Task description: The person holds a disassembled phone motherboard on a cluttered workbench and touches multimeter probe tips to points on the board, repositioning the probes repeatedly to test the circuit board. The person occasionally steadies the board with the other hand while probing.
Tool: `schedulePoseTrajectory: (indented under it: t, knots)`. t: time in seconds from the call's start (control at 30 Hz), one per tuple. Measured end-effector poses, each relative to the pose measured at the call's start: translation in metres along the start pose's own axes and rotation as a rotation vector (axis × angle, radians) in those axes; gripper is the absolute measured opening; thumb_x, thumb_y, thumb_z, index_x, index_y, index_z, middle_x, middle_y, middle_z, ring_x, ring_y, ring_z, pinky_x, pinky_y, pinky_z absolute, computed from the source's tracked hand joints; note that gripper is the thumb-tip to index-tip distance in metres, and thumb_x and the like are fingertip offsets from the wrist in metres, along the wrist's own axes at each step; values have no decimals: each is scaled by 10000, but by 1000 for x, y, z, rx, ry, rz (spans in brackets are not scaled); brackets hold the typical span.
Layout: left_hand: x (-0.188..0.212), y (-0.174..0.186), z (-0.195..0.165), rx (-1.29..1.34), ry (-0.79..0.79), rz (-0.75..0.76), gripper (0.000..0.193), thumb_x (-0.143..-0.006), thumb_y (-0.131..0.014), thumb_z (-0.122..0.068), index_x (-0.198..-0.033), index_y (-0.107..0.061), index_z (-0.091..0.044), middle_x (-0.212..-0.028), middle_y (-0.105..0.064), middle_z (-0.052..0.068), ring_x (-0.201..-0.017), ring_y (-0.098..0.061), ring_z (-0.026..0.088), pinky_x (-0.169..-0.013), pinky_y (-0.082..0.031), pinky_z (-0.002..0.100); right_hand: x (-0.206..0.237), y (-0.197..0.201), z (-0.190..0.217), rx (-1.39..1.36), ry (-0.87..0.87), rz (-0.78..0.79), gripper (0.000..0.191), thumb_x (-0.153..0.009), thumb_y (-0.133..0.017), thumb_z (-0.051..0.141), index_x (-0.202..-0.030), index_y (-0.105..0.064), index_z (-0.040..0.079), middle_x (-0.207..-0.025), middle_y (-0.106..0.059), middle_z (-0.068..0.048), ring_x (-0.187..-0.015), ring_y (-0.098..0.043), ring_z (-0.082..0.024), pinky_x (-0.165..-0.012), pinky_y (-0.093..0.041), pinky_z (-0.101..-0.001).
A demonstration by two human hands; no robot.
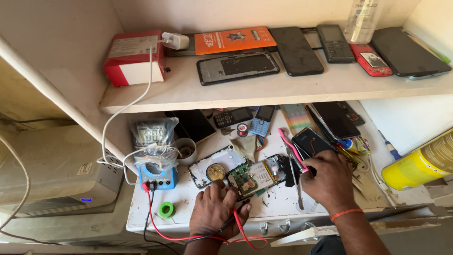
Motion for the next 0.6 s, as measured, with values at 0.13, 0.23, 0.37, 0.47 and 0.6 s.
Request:
schedulePoseTrajectory:
  t: [0.13, 0.23, 0.37, 0.47, 0.6]
  knots:
    - [2, 1, -2, -37, -52, -71, 478, -849, -651, -551, -1032, -636, -110, -1177, -567, 223, -904, -619, 352, -759, -479, 493, -4, -6, 3, 90, -95, 105, 195, -704, -784, 255, -888, -797, 193, -950, -666, -78, -983, -615, -329, -869, -457, -493]
    - [1, -3, -1, -69, -57, -37, 510, -868, -638, -531, -1068, -613, -63, -1256, -556, 240, -910, -617, 355, -767, -481, 491, -7, -6, 5, 94, -117, 123, 144, -728, -756, 245, -854, -776, 179, -927, -683, -76, -943, -644, -330, -827, -468, -498]
    - [0, -4, -3, -47, -65, -9, 542, -871, -637, -503, -1221, -621, -89, -1246, -551, 222, -917, -620, 356, -775, -480, 500, -5, -13, -1, 122, -196, 212, 91, -741, -750, 263, -756, -761, 173, -858, -690, -71, -908, -673, -317, -818, -493, -490]
    - [0, -1, -5, -42, -70, -3, 557, -875, -641, -494, -1285, -615, -119, -1243, -548, 222, -922, -623, 351, -781, -478, 505, -4, -14, 1, 120, -188, 194, 103, -744, -749, 266, -749, -756, 163, -825, -688, -77, -867, -684, -321, -782, -506, -491]
    - [-1, 1, -5, -9, -62, 17, 540, -877, -640, -473, -1302, -609, -141, -1258, -545, 217, -939, -623, 345, -785, -474, 507, -4, -13, 1, 98, -168, 118, 136, -758, -737, 268, -729, -742, 135, -801, -690, -95, -800, -692, -335, -742, -535, -486]
Point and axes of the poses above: each hand's wrist, its own x-axis away from the middle knuckle, its own y-axis out of the back of the hand, z = x × y, the point moved 9 cm from there along -x, towards the middle knuckle
